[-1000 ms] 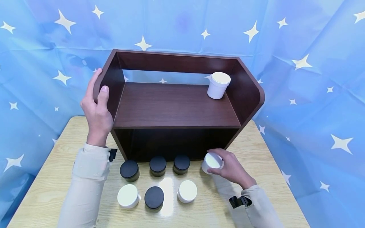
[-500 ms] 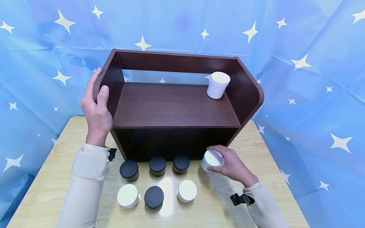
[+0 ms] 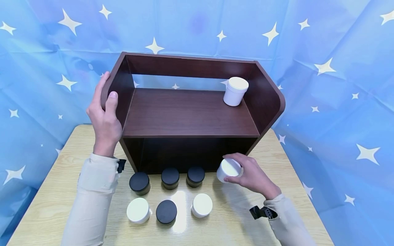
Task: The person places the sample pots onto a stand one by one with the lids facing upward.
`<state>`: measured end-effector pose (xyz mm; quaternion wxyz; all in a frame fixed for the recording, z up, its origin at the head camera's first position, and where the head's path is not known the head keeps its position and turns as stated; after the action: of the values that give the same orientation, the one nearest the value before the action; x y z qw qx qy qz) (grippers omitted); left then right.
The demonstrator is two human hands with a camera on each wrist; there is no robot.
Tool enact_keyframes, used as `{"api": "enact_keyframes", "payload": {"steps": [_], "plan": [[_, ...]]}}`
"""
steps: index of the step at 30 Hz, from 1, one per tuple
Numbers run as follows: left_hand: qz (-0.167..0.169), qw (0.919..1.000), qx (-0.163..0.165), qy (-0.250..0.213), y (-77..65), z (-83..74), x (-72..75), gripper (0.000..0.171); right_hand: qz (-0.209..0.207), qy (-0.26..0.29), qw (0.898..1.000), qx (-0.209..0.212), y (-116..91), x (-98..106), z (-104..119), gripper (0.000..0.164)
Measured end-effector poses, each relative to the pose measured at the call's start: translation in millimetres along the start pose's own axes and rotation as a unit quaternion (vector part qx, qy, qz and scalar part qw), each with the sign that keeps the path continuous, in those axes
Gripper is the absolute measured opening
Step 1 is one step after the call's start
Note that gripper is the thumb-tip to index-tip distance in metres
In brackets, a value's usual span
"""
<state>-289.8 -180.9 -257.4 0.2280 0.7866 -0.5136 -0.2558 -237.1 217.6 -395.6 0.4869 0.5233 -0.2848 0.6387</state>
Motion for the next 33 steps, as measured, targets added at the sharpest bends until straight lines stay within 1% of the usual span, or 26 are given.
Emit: {"api": "enact_keyframes", "payload": {"steps": [5, 11, 22, 28, 33], "plan": [[-0.006, 0.9999, 0.011, -0.003, 0.6, 0.1, -1.2, 0.048, 0.001, 0.001, 1.0, 0.007, 1.6, 6.7, 3.9, 0.064], [-0.002, 0.9999, 0.016, 0.001, 0.0, -1.3, -1.8, 0.049, 0.0, 0.003, 1.0, 0.01, 2.6, 14.8, 6.4, 0.065], [-0.002, 0.9999, 0.014, -0.002, -0.3, -0.5, -1.8, 0.05, 0.001, 0.006, 1.0, 0.017, 3.5, 24.7, 8.7, 0.066], [-0.002, 1.0, 0.008, -0.005, -0.2, 0.3, -2.3, 0.051, 0.0, 0.0, 1.0, 0.022, 4.6, 29.5, 9.7, 0.066], [0.001, 0.9999, -0.01, -0.007, -0.3, -0.3, -1.2, 0.049, -0.004, -0.004, 0.999, 0.034, 5.7, 34.9, 12.8, 0.065]]}}
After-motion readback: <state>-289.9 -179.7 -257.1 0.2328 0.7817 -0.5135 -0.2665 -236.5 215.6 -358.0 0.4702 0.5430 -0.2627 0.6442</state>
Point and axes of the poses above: each hand's wrist, its own y-axis towards the middle knuckle, its own x-axis out of the back of the hand, z = x × y, the point moved 9 cm from there along y, towards the middle knuckle, and after that the axes turned 12 degrees about -y, right-handed, at the moved point
